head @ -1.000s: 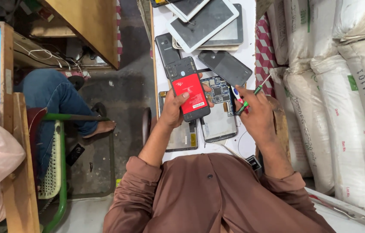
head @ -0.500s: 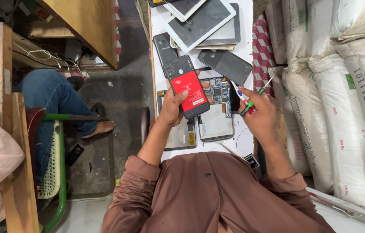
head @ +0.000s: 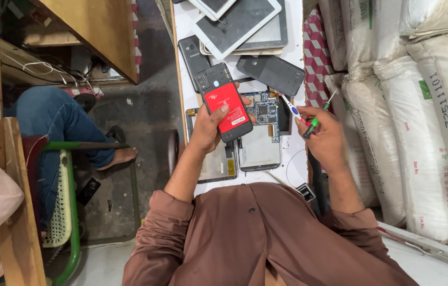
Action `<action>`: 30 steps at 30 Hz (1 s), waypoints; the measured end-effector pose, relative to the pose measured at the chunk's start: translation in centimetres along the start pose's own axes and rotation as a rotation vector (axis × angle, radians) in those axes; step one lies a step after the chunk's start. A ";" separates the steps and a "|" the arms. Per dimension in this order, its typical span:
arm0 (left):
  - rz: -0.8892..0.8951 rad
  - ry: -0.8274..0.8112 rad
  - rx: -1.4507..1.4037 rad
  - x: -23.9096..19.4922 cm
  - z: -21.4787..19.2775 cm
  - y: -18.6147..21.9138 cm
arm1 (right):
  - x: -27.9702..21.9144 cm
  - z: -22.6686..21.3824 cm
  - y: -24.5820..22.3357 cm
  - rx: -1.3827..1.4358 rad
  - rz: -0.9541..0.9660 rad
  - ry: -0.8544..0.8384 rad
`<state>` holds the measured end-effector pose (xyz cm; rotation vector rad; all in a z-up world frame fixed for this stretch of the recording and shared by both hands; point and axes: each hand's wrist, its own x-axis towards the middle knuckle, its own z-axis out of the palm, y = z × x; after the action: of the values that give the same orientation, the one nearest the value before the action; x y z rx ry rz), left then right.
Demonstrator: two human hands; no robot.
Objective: The person disassembles a tablet, removes the motherboard, and cleans it with a toothbrush. They then handle a smartphone and a red battery pack, placing them on the workbench.
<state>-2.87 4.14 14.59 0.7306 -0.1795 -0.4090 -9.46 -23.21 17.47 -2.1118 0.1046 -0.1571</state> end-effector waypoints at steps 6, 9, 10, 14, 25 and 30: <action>0.021 -0.016 -0.009 -0.3 0.0 0.0 | 0.2 -1.3 2.6 0.236 0.063 -0.034; 0.023 -0.028 -0.006 -0.1 0.0 0.0 | -0.3 -2.4 3.0 0.262 0.053 -0.075; 0.022 -0.029 -0.006 -0.2 0.0 0.0 | -0.5 -2.7 3.1 0.257 0.061 -0.088; 0.012 -0.023 -0.014 -0.2 -0.1 -0.1 | -0.9 -3.6 3.7 0.220 0.053 -0.111; 0.024 -0.023 -0.013 -0.1 0.2 0.1 | 1.0 1.0 3.1 0.211 -0.014 0.119; 0.011 -0.017 -0.016 -0.2 0.2 0.0 | 1.6 2.0 1.0 -0.029 0.027 0.171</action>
<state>-3.07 4.12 14.76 0.7105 -0.1963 -0.4060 -7.63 -22.23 15.66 -2.1222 0.2381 -0.3223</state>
